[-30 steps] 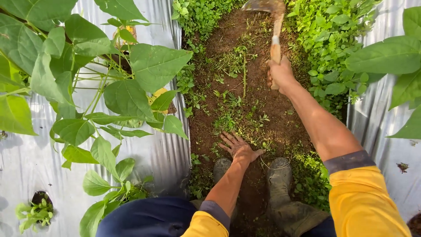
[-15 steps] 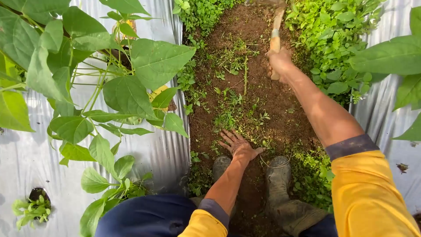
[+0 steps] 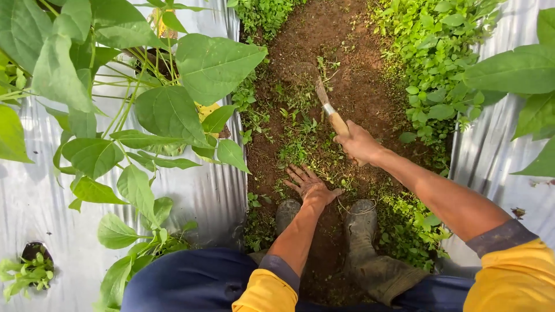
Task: The person uses a hand hoe to loosen soil and remove weeds from a garden bed covered with plastic mulch. They pull out the weeds by hand and toss them aside, moving along the row to clear the area.
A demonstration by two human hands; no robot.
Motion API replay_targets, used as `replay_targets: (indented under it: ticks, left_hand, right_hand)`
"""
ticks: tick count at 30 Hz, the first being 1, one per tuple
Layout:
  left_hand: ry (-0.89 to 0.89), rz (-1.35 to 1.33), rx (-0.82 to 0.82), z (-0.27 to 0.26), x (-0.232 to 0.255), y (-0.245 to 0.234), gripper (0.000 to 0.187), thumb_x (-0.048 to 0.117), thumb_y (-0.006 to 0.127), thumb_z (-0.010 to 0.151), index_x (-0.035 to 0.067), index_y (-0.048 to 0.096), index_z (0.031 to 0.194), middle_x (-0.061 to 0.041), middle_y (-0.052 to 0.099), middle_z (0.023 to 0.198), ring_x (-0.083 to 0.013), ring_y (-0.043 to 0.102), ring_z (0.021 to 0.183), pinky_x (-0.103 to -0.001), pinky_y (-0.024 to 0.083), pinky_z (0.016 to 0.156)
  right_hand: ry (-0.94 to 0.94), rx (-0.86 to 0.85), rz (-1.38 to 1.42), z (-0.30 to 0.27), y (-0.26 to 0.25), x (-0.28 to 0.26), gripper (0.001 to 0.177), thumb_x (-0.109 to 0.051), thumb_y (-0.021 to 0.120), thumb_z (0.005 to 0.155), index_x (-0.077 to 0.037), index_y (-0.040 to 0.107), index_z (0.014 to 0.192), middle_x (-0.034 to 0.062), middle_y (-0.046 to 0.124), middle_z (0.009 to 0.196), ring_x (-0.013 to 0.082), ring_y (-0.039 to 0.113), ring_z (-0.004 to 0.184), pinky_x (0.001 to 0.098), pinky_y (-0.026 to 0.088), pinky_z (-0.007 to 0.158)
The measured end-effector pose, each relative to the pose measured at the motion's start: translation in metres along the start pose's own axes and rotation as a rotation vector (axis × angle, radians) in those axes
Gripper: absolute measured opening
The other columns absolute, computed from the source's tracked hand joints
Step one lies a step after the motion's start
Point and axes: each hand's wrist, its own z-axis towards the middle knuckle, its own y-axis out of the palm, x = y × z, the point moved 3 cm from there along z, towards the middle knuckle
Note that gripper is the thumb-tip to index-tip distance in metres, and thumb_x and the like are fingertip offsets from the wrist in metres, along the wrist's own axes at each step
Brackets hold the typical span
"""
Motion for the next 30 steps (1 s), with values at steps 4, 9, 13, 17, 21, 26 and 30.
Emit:
replay_targets:
  ticks: [4, 9, 13, 17, 21, 26, 30]
  left_hand:
    - [0.040, 0.176, 0.246, -0.089, 0.005, -0.113, 0.162, 0.100, 0.055, 0.066, -0.013, -0.015, 0.158, -0.033, 0.071, 0.098, -0.0329, 0.074, 0.079, -0.045, 0.059, 0.065]
    - [0.053, 0.085, 0.221, -0.051, 0.006, -0.070, 0.164, 0.096, 0.062, 0.058, -0.008, -0.014, 0.159, -0.031, 0.034, 0.118, -0.0377, 0.034, 0.101, -0.053, 0.032, 0.082]
    - [-0.019, 0.007, 0.025, -0.013, 0.002, -0.009, 0.166, 0.089, 0.069, 0.053, -0.001, -0.024, 0.157, -0.037, -0.029, 0.160, -0.0591, -0.025, 0.148, -0.078, -0.005, 0.113]
    - [-0.017, 0.000, 0.056, -0.020, -0.004, 0.003, 0.165, 0.088, 0.070, 0.054, -0.001, -0.023, 0.158, -0.038, -0.025, 0.161, -0.0588, -0.019, 0.149, -0.078, 0.000, 0.113]
    - [0.005, -0.005, 0.132, -0.019, -0.001, -0.006, 0.165, 0.088, 0.071, 0.055, -0.001, -0.022, 0.159, -0.039, -0.020, 0.162, -0.0584, -0.011, 0.151, -0.077, 0.007, 0.112]
    - [0.009, -0.026, 0.134, -0.008, 0.001, -0.008, 0.165, 0.088, 0.071, 0.054, 0.000, -0.022, 0.159, -0.037, -0.020, 0.163, -0.0570, -0.011, 0.152, -0.077, 0.005, 0.112]
    - [-0.043, -0.010, 0.174, -0.003, 0.001, 0.002, 0.170, 0.091, 0.070, 0.048, 0.001, -0.022, 0.159, -0.036, -0.017, 0.165, -0.0577, -0.011, 0.151, -0.076, 0.005, 0.114]
  right_hand:
    - [-0.041, 0.119, 0.029, 0.015, -0.014, 0.026, 0.033, -0.011, 0.054, 0.100, 0.010, 0.046, 0.124, 0.0135, 0.055, 0.068, 0.0199, 0.053, 0.048, 0.0361, 0.048, 0.036]
    - [-0.111, 0.390, 0.357, 0.060, -0.042, 0.017, 0.021, -0.016, 0.045, 0.102, -0.002, 0.046, 0.118, 0.0039, 0.050, 0.070, 0.0120, 0.050, 0.053, 0.0276, 0.048, 0.041]
    - [-0.035, 0.209, 0.114, 0.000, -0.023, 0.022, 0.020, -0.013, 0.048, 0.099, 0.002, 0.048, 0.113, 0.0065, 0.051, 0.065, 0.0147, 0.050, 0.047, 0.0307, 0.046, 0.036]
    - [-0.097, 0.299, 0.192, 0.024, -0.024, 0.010, 0.021, -0.013, 0.051, 0.102, 0.000, 0.046, 0.118, 0.0026, 0.052, 0.067, 0.0128, 0.051, 0.049, 0.0285, 0.048, 0.038]
    - [-0.153, 0.354, 0.348, 0.082, -0.033, -0.022, 0.016, -0.016, 0.045, 0.106, -0.007, 0.046, 0.119, -0.0042, 0.050, 0.070, 0.0067, 0.050, 0.051, 0.0209, 0.050, 0.042]
    - [-0.075, 0.109, 0.075, 0.055, -0.024, -0.018, 0.021, -0.013, 0.046, 0.105, 0.000, 0.046, 0.122, 0.0007, 0.050, 0.069, 0.0101, 0.046, 0.048, 0.0257, 0.044, 0.037]
    - [-0.136, 0.204, 0.149, 0.043, -0.032, -0.022, 0.017, -0.012, 0.050, 0.103, -0.001, 0.045, 0.114, 0.0022, 0.047, 0.064, 0.0104, 0.046, 0.047, 0.0284, 0.042, 0.038]
